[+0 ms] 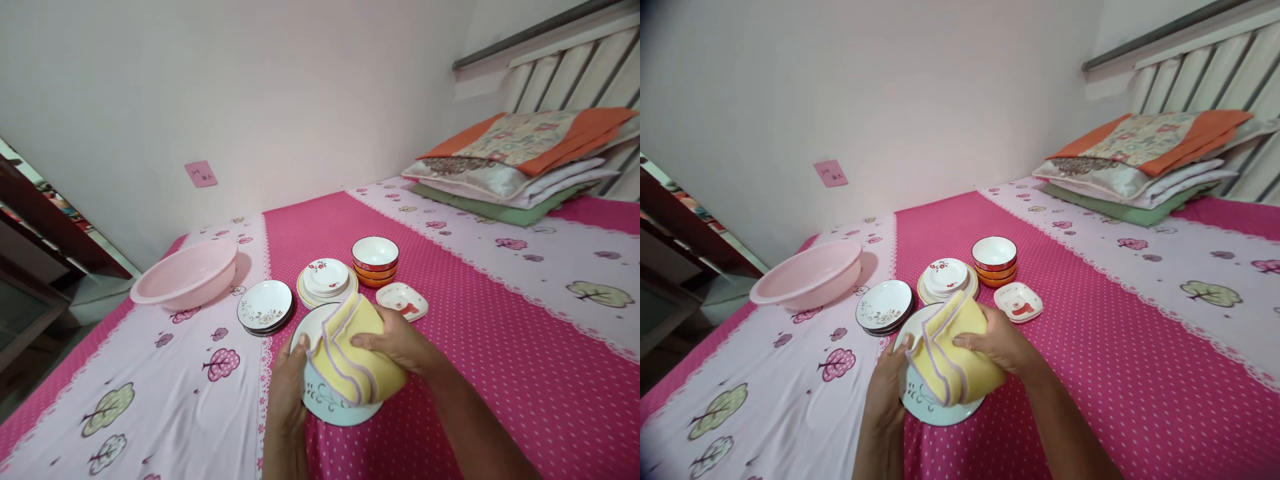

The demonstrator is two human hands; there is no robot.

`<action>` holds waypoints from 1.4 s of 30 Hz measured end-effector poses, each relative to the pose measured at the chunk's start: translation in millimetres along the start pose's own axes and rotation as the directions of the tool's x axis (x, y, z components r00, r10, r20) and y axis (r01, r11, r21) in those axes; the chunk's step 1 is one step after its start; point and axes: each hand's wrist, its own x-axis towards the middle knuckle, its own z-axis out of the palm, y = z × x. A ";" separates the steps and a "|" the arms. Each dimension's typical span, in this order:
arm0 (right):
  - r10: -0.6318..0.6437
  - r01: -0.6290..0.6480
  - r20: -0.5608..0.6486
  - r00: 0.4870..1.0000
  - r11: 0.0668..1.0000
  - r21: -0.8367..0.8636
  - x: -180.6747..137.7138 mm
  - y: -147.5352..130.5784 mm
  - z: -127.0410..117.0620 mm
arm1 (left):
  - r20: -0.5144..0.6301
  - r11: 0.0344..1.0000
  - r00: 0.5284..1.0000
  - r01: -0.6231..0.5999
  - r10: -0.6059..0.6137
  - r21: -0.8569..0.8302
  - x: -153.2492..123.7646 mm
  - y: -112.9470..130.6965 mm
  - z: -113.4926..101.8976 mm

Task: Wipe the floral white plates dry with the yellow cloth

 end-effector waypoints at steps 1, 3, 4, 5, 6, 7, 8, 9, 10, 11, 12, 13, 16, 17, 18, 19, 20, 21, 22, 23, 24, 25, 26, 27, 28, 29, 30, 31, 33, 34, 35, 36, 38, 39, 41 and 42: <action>-0.006 0.007 -0.034 0.999 1.000 0.021 2.3 3.1 1.6 | -0.022 0.999 0.999 -0.028 0.027 -0.025 1.3 0.3 0.4; -0.006 0.014 -0.107 0.994 0.997 0.081 6.7 10.2 7.4 | -0.085 0.995 0.994 -0.079 0.074 -0.061 4.0 0.5 1.1; 0.004 0.013 -0.132 0.991 0.992 0.126 8.7 14.5 11.9 | -0.115 0.992 0.989 -0.101 0.092 -0.072 5.3 0.3 1.6; 0.017 0.011 -0.151 0.988 0.983 0.181 10.6 19.2 17.6 | -0.137 0.989 0.985 -0.121 0.109 -0.081 6.5 -0.3 2.1; 0.035 0.008 -0.173 0.984 0.970 0.242 12.3 24.4 24.8 | -0.160 0.985 0.979 -0.146 0.130 -0.090 7.5 -1.5 2.8; 0.056 0.007 -0.196 0.979 0.953 0.304 13.8 29.9 33.2 | -0.184 0.979 0.970 -0.178 0.158 -0.097 8.1 -3.2 3.6; 0.076 0.010 -0.220 0.972 0.931 0.366 15.2 35.5 42.6 | -0.217 0.971 0.957 -0.216 0.191 -0.100 8.3 -5.3 4.6; 0.095 0.020 -0.248 0.964 0.905 0.425 16.5 41.1 52.6 | -0.260 0.961 0.939 -0.258 0.226 -0.097 8.2 -7.8 5.8; 0.105 0.036 -0.265 0.959 0.876 0.480 17.8 46.3 62.4 | -0.314 0.951 0.914 -0.298 0.259 -0.083 7.6 -10.3 7.3; 0.111 0.052 -0.270 0.957 0.846 0.531 19.0 51.1 71.4 | -0.358 0.944 0.889 -0.326 0.284 -0.060 6.8 -12.7 9.0; 0.112 0.060 -0.260 0.959 0.816 0.574 20.3 55.0 78.6 | -0.385 0.940 0.873 -0.339 0.301 -0.035 5.7 -14.4 10.9; 0.111 0.061 -0.241 0.964 0.791 0.609 21.5 58.1 83.3 | -0.389 0.940 0.868 -0.341 0.308 -0.015 4.7 -15.4 12.6; 0.123 0.036 -0.213 0.969 0.785 0.618 24.1 60.2 78.2 | -0.317 0.949 0.900 -0.315 0.300 0.002 2.9 -11.9 14.2; 0.130 0.026 -0.221 0.967 0.808 0.589 24.1 58.2 70.3 | -0.280 0.953 0.915 -0.302 0.289 -0.004 3.0 -8.5 12.7; 0.130 0.015 -0.225 0.966 0.836 0.548 23.3 54.8 60.3 | -0.244 0.957 0.929 -0.289 0.278 -0.009 3.5 -4.0 10.0; 0.122 0.004 -0.221 0.968 0.868 0.496 21.7 50.2 49.0 | -0.197 0.962 0.944 -0.272 0.266 -0.002 4.1 1.1 6.3; 0.106 -0.006 -0.203 0.973 0.898 0.440 19.3 44.7 37.5 | -0.136 0.968 0.959 -0.249 0.250 0.021 4.7 6.7 2.1; 0.075 -0.010 -0.158 0.985 0.925 0.380 16.2 38.6 26.6 | -0.064 0.972 0.971 -0.225 0.229 0.062 5.0 12.1 -2.3; 0.044 -0.008 -0.107 0.993 0.949 0.315 12.8 32.6 17.2 | 0.015 0.972 0.980 -0.200 0.200 0.122 4.9 17.1 -6.3; 0.018 -0.005 -0.049 0.999 0.967 0.256 9.2 26.9 9.6 | 0.087 0.964 0.982 -0.182 0.168 0.193 4.1 21.2 -9.3; 0.006 -0.008 0.013 1.000 0.979 0.204 5.7 22.0 4.0 | 0.150 0.947 0.980 -0.170 0.133 0.271 2.7 24.2 -11.0; 0.009 -0.019 0.067 0.998 0.987 0.161 2.6 18.2 0.3 | 0.202 0.924 0.974 -0.166 0.099 0.346 0.9 26.0 -11.4; 0.023 -0.038 0.113 0.993 0.991 0.125 0.0 15.4 -1.8 | 0.244 0.898 0.967 -0.170 0.073 0.405 -1.2 26.6 -10.4; 0.041 -0.056 0.145 0.989 0.994 0.099 -2.0 13.5 -2.7 | 0.279 0.877 0.959 -0.176 0.050 0.447 -3.2 26.3 -8.6; 0.055 -0.069 0.165 0.985 0.994 0.082 -3.3 12.3 -2.7 | 0.307 0.865 0.951 -0.180 0.032 0.468 -5.0 25.2 -6.1; 0.061 -0.074 0.174 0.983 0.995 0.073 -4.1 11.7 -2.4 | 0.327 0.863 0.945 -0.183 0.022 0.471 -6.3 23.8 -3.7; 0.059 -0.072 0.175 0.983 0.995 0.071 -4.2 11.3 -1.8 | 0.338 0.868 0.941 -0.183 0.019 0.462 -6.9 22.2 -1.6; 0.051 -0.064 0.173 0.984 0.995 0.073 -3.9 11.0 -1.2 | 0.336 0.877 0.941 -0.186 0.030 0.442 -6.9 20.6 -0.1; 0.030 -0.043 0.150 0.988 0.996 0.081 -2.2 10.5 0.0 | 0.303 0.892 0.950 -0.194 0.068 0.408 -5.0 18.2 0.2; 0.022 -0.033 0.131 0.991 0.996 0.085 -0.8 10.4 0.7 | 0.273 0.899 0.958 -0.196 0.090 0.392 -3.4 17.4 -0.7; 0.014 -0.024 0.107 0.994 0.996 0.092 0.8 10.6 1.9 | 0.234 0.907 0.967 -0.189 0.105 0.375 -1.6 17.0 -2.2; 0.008 -0.016 0.079 0.997 0.994 0.104 2.5 11.3 3.7 | 0.189 0.919 0.975 -0.178 0.117 0.353 0.2 16.8 -3.7; 0.002 -0.004 0.012 1.000 0.987 0.162 6.3 15.2 10.7 | 0.085 0.946 0.988 -0.147 0.128 0.290 3.3 17.2 -6.2; 0.009 -0.003 -0.027 1.000 0.978 0.208 8.1 18.7 16.4 | 0.028 0.959 0.990 -0.138 0.135 0.248 4.4 17.6 -6.5; 0.044 -0.003 -0.123 0.991 0.948 0.317 11.2 29.1 33.0 | -0.086 0.976 0.983 -0.150 0.165 0.156 5.7 17.6 -5.1; 0.072 -0.004 -0.169 0.983 0.928 0.372 12.4 35.9 43.8 | -0.149 0.978 0.971 -0.173 0.189 0.115 5.9 17.0 -3.4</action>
